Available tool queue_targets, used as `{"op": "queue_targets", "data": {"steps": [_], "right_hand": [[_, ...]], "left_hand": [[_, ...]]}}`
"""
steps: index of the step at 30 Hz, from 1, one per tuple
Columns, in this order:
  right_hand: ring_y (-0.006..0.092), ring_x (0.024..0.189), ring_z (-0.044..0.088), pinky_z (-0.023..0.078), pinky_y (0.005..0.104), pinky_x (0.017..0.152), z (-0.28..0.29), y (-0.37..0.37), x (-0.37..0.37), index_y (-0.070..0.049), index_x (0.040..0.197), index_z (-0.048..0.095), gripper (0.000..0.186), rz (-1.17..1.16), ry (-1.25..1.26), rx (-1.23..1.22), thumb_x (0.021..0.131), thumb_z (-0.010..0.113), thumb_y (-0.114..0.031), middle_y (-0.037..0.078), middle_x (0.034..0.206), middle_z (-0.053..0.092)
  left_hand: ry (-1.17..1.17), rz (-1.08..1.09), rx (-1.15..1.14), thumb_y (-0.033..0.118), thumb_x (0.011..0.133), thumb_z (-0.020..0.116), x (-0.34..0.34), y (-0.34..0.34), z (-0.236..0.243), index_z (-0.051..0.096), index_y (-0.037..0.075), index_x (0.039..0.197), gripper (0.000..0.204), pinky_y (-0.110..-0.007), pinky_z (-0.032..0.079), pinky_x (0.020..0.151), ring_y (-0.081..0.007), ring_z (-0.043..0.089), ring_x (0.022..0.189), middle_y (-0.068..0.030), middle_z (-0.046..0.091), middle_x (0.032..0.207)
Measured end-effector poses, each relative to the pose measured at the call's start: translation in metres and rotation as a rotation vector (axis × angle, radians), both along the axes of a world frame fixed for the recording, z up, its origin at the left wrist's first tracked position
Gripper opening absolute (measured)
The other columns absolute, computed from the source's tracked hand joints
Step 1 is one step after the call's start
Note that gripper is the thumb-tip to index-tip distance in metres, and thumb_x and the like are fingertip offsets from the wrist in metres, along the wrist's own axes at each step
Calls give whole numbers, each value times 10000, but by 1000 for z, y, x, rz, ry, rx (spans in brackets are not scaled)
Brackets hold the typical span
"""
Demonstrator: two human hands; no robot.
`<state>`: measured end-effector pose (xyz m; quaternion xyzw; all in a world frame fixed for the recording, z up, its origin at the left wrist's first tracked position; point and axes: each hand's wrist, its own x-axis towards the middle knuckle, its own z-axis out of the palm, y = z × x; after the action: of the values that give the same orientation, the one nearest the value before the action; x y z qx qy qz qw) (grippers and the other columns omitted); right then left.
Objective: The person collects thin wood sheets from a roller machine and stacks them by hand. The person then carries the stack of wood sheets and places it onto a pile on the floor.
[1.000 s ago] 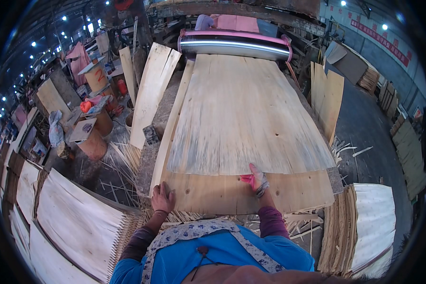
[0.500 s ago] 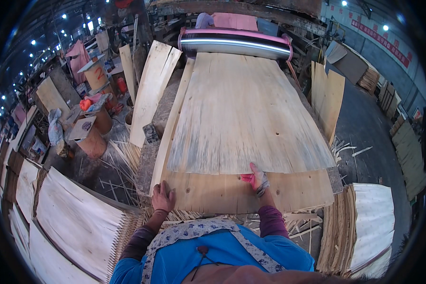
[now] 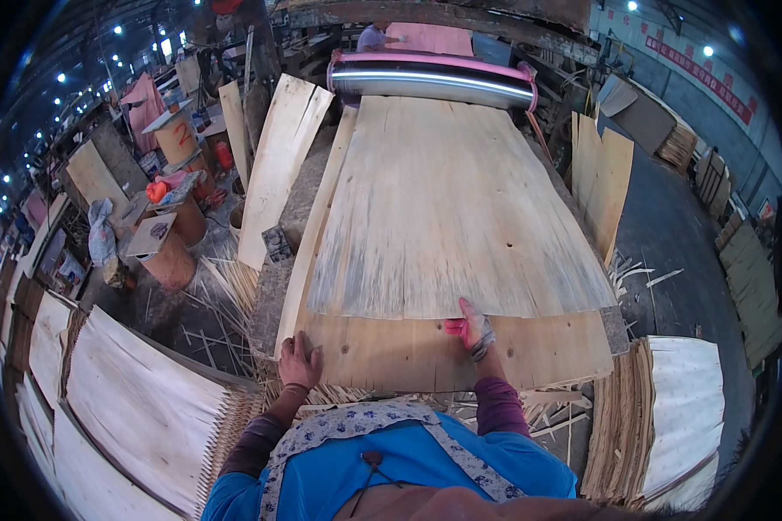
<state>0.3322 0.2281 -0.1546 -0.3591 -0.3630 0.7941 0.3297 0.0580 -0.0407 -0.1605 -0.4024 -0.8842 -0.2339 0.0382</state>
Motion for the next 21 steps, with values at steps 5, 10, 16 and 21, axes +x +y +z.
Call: {"op": "queue_targets", "data": {"steps": [5,10,16,21], "right_hand": [[164,484,566,478,297,431,1,1,1,-85,924,547,350,50,-7,-3,789,532,-408,82,691,605],[160,457,547,469,294,414,2,3,2,-81,909,548,368,53,-42,-16,780,536,-426,97,675,599],[173,429,496,433,305,403,7,1,1,-92,933,537,416,19,-142,-33,771,520,-474,116,677,590],[164,387,492,442,296,342,7,2,3,-109,970,493,410,41,-106,-42,748,573,-445,118,635,565]], "left_hand": [[8,-3,10,345,720,540,0,0,0,395,96,1177,541,-418,422,754,-337,466,960,-178,419,1078],[4,-3,1,346,722,538,-1,0,-1,395,95,1179,541,-414,423,753,-339,466,961,-179,414,1080],[-3,-13,11,347,728,535,0,0,1,396,94,1175,532,-417,422,748,-346,466,953,-181,415,1070],[10,-13,10,348,732,534,0,0,1,395,93,1176,530,-419,424,744,-348,472,943,-181,419,1064]]}}
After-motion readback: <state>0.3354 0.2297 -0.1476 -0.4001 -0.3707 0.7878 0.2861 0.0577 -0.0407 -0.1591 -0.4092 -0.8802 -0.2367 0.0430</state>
